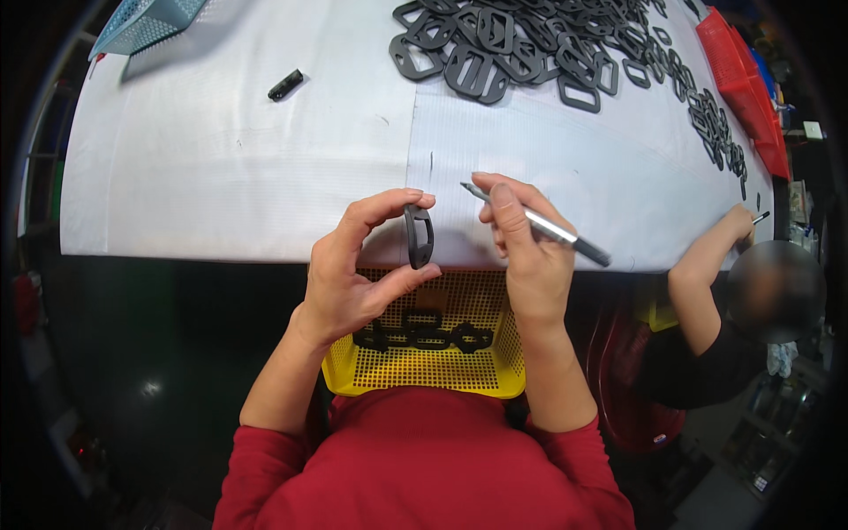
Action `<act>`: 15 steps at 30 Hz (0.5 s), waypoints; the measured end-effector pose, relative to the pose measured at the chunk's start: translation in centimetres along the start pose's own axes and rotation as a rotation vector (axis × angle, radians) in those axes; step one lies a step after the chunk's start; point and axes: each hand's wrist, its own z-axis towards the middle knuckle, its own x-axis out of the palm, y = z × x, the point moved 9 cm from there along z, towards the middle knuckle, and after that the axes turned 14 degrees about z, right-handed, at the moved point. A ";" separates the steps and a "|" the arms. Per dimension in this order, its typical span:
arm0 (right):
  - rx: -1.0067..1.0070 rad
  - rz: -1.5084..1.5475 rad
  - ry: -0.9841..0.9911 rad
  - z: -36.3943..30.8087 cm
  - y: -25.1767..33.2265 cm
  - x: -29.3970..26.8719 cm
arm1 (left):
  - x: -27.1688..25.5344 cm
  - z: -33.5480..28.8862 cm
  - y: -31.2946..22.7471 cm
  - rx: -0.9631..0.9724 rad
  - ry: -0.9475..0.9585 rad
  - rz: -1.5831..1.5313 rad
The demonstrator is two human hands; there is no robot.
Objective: The person uses a black marker to mark the inner surface of black plastic buckles, handling them one at a time and placing the finished ones into a yellow basket.
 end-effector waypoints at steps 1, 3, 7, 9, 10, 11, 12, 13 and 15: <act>0.032 0.036 -0.025 -0.2 -0.2 -0.2 | 0.3 -0.4 0.5 -0.014 0.047 -0.001; 0.068 0.138 -0.093 -0.3 -0.4 -0.3 | 0.9 -0.8 0.9 -0.033 0.098 -0.011; -0.062 0.046 -0.068 -0.7 -0.8 0.1 | 0.9 -0.9 1.1 -0.061 0.049 0.003; -0.118 0.028 -0.087 -0.8 -0.5 0.5 | 1.0 -0.9 1.4 -0.093 0.062 0.000; -0.182 0.010 -0.104 -0.9 0.0 0.6 | 1.0 -0.9 1.2 -0.056 0.069 0.052; -0.175 0.010 -0.106 -0.7 -0.3 0.6 | 1.0 -0.8 0.9 -0.018 0.075 0.104; -0.221 -0.032 -0.107 -0.7 -0.2 0.6 | 1.0 -0.8 0.9 -0.024 0.079 0.103; -0.268 -0.075 -0.109 -0.7 0.0 0.7 | 0.9 -0.8 0.8 -0.032 0.069 0.112; -0.276 -0.098 -0.112 -0.6 -0.1 0.7 | 0.9 -0.7 0.9 -0.044 0.059 0.120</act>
